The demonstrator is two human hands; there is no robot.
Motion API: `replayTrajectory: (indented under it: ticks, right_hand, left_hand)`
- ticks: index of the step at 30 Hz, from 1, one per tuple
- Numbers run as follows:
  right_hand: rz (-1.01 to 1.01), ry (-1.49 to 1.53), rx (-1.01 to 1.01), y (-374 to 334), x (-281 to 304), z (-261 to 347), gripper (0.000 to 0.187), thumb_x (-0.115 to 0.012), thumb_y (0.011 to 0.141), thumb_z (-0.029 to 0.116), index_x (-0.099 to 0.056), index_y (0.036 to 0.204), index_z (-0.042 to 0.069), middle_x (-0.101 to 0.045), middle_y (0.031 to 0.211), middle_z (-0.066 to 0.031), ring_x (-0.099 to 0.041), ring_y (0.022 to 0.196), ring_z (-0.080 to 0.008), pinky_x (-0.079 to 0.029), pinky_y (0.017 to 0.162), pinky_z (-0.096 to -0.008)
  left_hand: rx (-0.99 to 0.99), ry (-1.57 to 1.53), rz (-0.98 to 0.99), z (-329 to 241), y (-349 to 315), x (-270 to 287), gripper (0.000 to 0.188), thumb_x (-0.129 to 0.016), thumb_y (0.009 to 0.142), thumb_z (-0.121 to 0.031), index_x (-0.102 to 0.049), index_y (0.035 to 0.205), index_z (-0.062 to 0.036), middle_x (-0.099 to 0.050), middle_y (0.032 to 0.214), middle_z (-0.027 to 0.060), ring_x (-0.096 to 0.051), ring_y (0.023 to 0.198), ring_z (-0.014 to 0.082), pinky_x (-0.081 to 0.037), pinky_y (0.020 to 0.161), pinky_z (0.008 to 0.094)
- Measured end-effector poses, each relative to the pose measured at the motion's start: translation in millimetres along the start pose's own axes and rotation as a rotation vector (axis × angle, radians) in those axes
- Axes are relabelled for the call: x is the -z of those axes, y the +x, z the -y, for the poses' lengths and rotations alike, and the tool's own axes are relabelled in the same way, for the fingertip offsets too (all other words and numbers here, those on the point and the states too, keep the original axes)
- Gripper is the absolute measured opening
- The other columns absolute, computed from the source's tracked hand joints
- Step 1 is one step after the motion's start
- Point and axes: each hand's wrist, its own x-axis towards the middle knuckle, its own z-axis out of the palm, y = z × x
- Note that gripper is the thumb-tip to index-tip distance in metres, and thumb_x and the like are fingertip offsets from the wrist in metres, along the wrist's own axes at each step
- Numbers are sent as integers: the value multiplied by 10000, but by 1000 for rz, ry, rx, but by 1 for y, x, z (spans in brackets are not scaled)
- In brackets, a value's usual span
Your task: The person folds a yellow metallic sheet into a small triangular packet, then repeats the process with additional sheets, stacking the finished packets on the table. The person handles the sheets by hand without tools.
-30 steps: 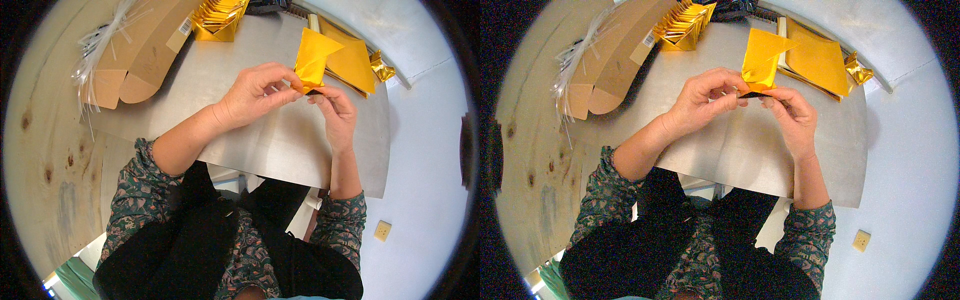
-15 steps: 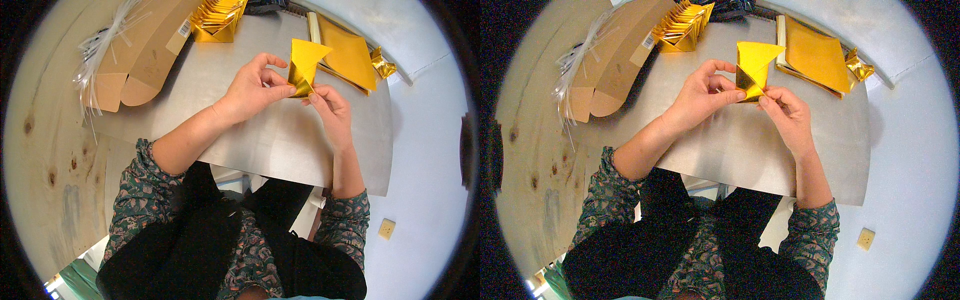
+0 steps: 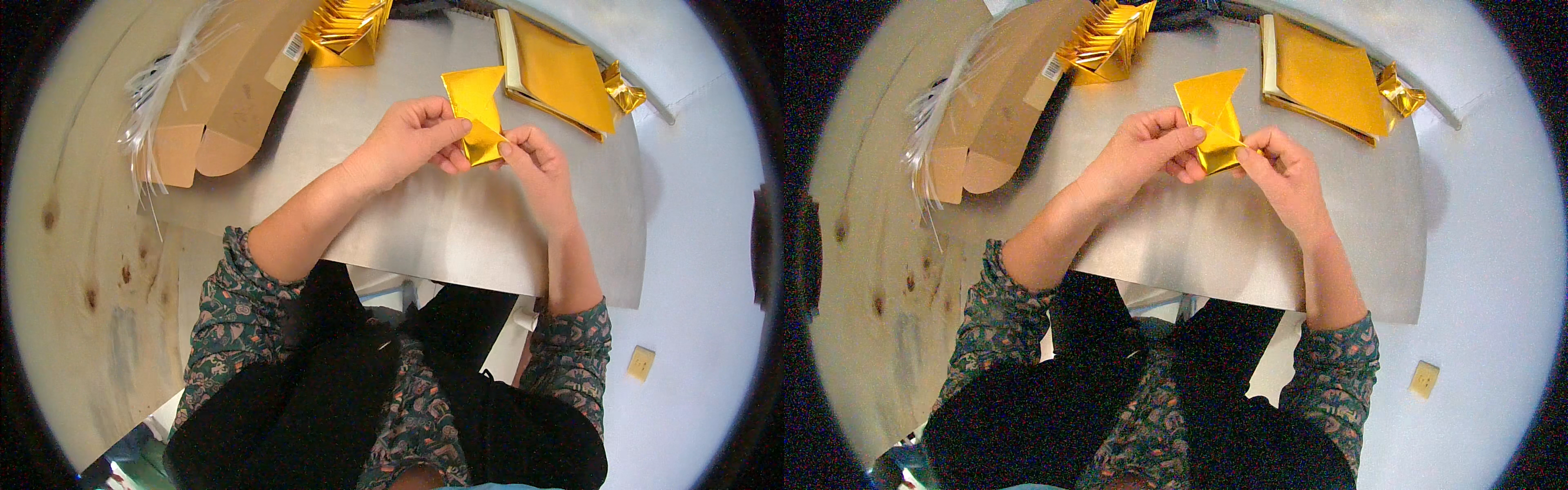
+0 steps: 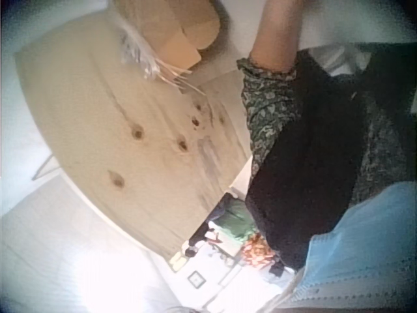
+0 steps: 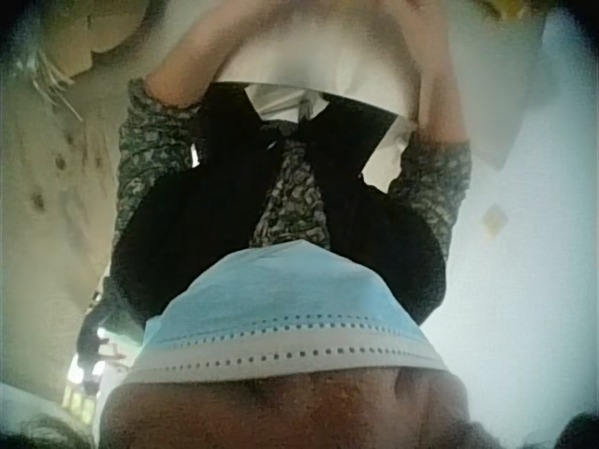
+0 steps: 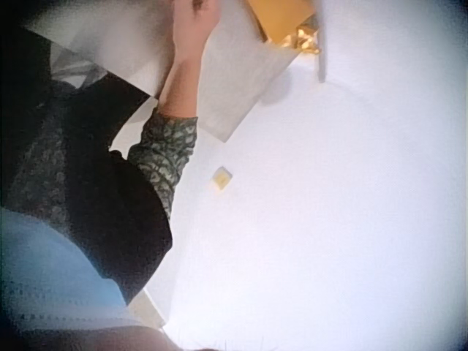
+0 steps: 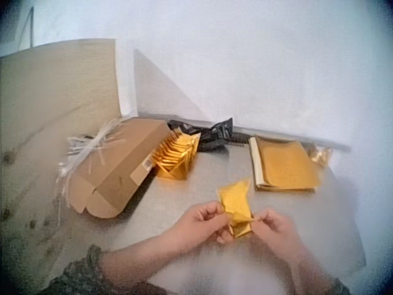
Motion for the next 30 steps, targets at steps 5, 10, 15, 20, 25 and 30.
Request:
replayTrajectory:
  ticks: [5, 10, 15, 20, 25, 30]
  right_hand:
    - [-87, 217, -17, -3, -6, 9, 166, -612, 968, 161, -610, 1095, 54, -658, 920, -45, -622, 789, -102, -515, 736, -254]
    - [-75, 399, -134, 2, -2, 10, 226, -615, 981, 233, -615, 1108, 47, -651, 910, -51, -625, 753, -110, -533, 703, -260]
    - [53, 400, -231, 3, -1, 5, 255, -614, 987, 284, -624, 1058, 39, -637, 860, -34, -621, 701, -98, -537, 652, -252]
    - [26, 310, -224, 2, -3, 2, 267, -631, 977, 307, -633, 1023, 44, -629, 815, -17, -616, 664, -92, -531, 626, -232]
    - [27, 304, -243, 2, -1, 4, 273, -637, 972, 306, -635, 1045, 43, -634, 823, -16, -628, 679, -92, -534, 632, -234]
    - [19, 312, -248, 1, -3, 5, 271, -635, 974, 297, -631, 1060, 40, -639, 827, -17, -632, 688, -94, -537, 640, -237]
  left_hand:
    - [173, -190, 13, -1, -1, 0, 219, -610, 968, -187, -631, 1068, 6, -708, 906, 109, -727, 778, 169, -610, 683, 252]
    - [194, -404, 18, 3, 6, 3, 266, -610, 958, -162, -627, 1147, 25, -715, 948, 135, -734, 835, 203, -620, 718, 260]
    - [180, -423, 16, 6, 7, 3, 283, -603, 962, -145, -619, 1170, 47, -714, 1030, 169, -734, 886, 225, -623, 737, 272]
    - [186, -402, 23, 9, 7, -1, 300, -602, 969, -140, -604, 1196, 57, -710, 1046, 178, -732, 912, 228, -623, 744, 275]
    - [178, -390, 23, 10, 8, 0, 307, -622, 965, -146, -605, 1209, 40, -710, 1056, 166, -729, 921, 217, -621, 738, 263]
    - [159, -393, 25, 10, 8, -1, 312, -637, 959, -143, -609, 1232, 5, -704, 1086, 140, -727, 925, 202, -617, 722, 249]
